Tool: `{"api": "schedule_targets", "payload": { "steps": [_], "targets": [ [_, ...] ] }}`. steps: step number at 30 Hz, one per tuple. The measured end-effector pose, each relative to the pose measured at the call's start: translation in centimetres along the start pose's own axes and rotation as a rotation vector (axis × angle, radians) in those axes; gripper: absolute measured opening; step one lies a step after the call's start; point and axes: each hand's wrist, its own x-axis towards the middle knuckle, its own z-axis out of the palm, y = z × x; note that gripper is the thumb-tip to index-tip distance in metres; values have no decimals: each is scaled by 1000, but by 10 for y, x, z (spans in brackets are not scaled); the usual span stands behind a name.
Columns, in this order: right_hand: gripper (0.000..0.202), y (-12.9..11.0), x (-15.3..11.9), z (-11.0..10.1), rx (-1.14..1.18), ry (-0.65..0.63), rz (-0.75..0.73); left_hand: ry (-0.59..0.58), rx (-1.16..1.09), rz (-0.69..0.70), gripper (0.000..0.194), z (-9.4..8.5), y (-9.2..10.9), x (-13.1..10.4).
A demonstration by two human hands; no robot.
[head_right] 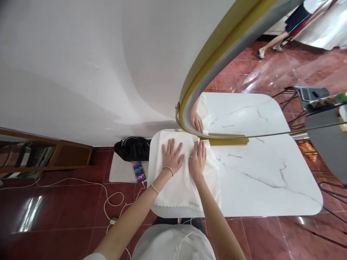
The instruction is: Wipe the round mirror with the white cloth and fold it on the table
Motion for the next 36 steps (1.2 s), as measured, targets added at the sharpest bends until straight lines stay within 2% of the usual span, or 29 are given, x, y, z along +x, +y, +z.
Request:
{"api": "schedule_targets", "payload": {
  "steps": [3,8,11,15,18,21,25,27,29,30,32,34,36],
  "targets": [
    [64,1,13,8,76,60,25,8,-18,7,56,4,5,24],
    [56,-2,44,26,130,108,53,4,-28,14,55,2,-7,65],
    [54,-8,53,34,121,88,56,11,-34,-2,53,-1,-18,74],
    [51,-17,68,44,105,31,41,33,-33,-63,52,-7,-32,73],
    [49,-23,79,49,87,-51,-22,53,-19,-149,52,-13,-43,63],
    [61,-28,70,40,61,-135,-152,51,9,-190,51,-20,-51,33],
    [53,-31,12,7,74,-148,-216,4,56,-177,52,-30,-45,-42],
    [54,-29,-22,-12,79,-222,-282,-21,72,-148,59,-31,-33,-80],
    [61,-27,-46,-26,46,-291,-304,-26,84,-137,66,-30,-20,-106],
    [63,-26,-52,-31,24,-312,-294,-22,88,-143,68,-29,-15,-112],
    [63,-25,-51,-32,-9,-326,-266,-10,91,-164,68,-26,-9,-111],
    [61,-25,-36,-24,-23,-316,-245,-1,80,-171,66,-23,-11,-93],
    [59,-24,-12,-13,-45,-260,-193,5,58,-157,64,-21,-17,-65]
  ]
}}
